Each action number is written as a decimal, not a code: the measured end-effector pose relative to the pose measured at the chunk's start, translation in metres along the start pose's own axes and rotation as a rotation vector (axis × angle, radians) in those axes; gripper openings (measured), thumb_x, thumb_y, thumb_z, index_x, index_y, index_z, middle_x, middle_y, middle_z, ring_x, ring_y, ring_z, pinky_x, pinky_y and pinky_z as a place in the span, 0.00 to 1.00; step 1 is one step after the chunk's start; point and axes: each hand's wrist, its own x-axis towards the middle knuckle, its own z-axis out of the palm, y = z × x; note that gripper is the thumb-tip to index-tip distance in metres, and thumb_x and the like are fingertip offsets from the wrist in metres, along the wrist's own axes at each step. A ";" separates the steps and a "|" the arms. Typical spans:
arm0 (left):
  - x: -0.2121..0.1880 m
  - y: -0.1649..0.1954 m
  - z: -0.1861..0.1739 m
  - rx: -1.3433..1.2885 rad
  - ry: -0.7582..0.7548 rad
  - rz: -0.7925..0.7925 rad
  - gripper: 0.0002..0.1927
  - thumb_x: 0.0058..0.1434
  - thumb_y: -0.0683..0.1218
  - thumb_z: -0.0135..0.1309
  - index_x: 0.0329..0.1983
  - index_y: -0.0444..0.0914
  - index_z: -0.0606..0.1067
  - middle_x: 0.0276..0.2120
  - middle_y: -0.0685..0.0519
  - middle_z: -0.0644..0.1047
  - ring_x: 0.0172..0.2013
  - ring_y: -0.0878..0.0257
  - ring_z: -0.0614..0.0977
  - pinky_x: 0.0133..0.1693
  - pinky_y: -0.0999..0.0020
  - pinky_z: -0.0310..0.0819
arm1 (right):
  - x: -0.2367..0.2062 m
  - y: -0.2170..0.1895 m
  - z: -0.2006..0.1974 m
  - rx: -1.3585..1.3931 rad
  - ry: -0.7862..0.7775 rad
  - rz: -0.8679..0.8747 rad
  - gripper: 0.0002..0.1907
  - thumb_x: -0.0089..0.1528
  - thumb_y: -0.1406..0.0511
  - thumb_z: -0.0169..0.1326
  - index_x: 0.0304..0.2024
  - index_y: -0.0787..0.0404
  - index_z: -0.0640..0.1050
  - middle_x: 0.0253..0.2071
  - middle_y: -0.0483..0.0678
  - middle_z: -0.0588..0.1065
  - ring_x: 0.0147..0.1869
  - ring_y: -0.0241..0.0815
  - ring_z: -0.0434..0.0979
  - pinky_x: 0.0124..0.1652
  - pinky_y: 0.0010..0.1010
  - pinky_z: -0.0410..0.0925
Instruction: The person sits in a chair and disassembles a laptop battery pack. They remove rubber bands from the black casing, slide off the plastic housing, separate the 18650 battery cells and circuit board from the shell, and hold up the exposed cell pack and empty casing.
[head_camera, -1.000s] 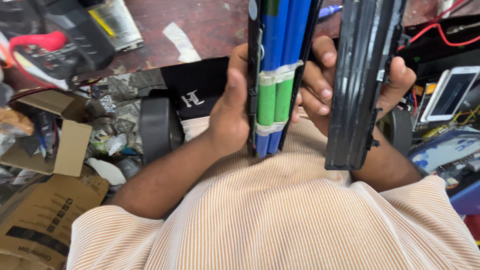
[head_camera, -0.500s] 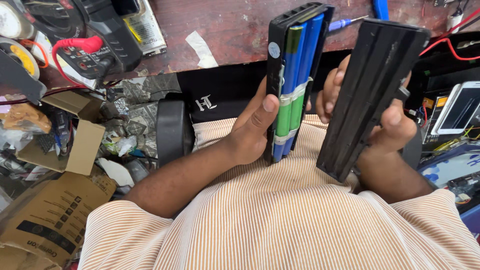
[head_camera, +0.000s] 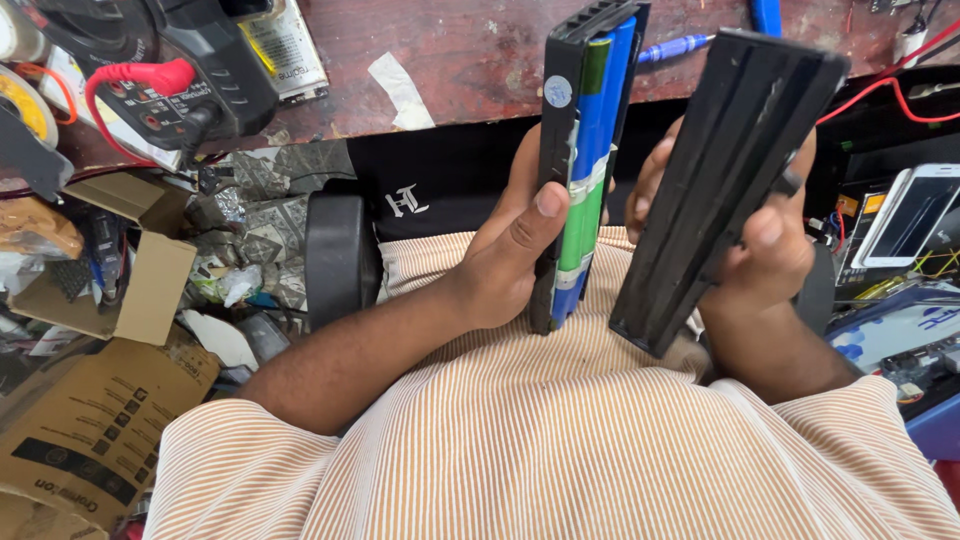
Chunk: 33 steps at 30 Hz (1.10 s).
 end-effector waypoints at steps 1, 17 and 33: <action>0.000 0.000 0.000 -0.004 -0.004 -0.001 0.36 0.82 0.63 0.34 0.80 0.36 0.43 0.61 0.50 0.65 0.59 0.64 0.67 0.66 0.67 0.59 | -0.002 -0.004 -0.003 0.036 -0.026 0.063 0.33 0.63 0.49 0.59 0.58 0.66 0.68 0.43 0.54 0.71 0.40 0.44 0.73 0.37 0.32 0.69; -0.006 -0.005 -0.010 -0.222 -0.070 -0.080 0.33 0.82 0.65 0.32 0.76 0.35 0.56 0.52 0.47 0.76 0.50 0.63 0.81 0.55 0.66 0.78 | 0.000 0.010 -0.027 0.346 -0.136 0.181 0.34 0.67 0.47 0.51 0.59 0.71 0.68 0.45 0.53 0.71 0.43 0.43 0.78 0.34 0.33 0.74; -0.001 -0.004 -0.008 -0.592 -0.156 -0.121 0.38 0.77 0.67 0.38 0.68 0.29 0.63 0.44 0.39 0.76 0.42 0.51 0.84 0.44 0.54 0.83 | 0.002 0.026 -0.044 0.689 -0.162 0.303 0.39 0.66 0.46 0.47 0.64 0.73 0.68 0.50 0.58 0.71 0.45 0.51 0.79 0.32 0.41 0.78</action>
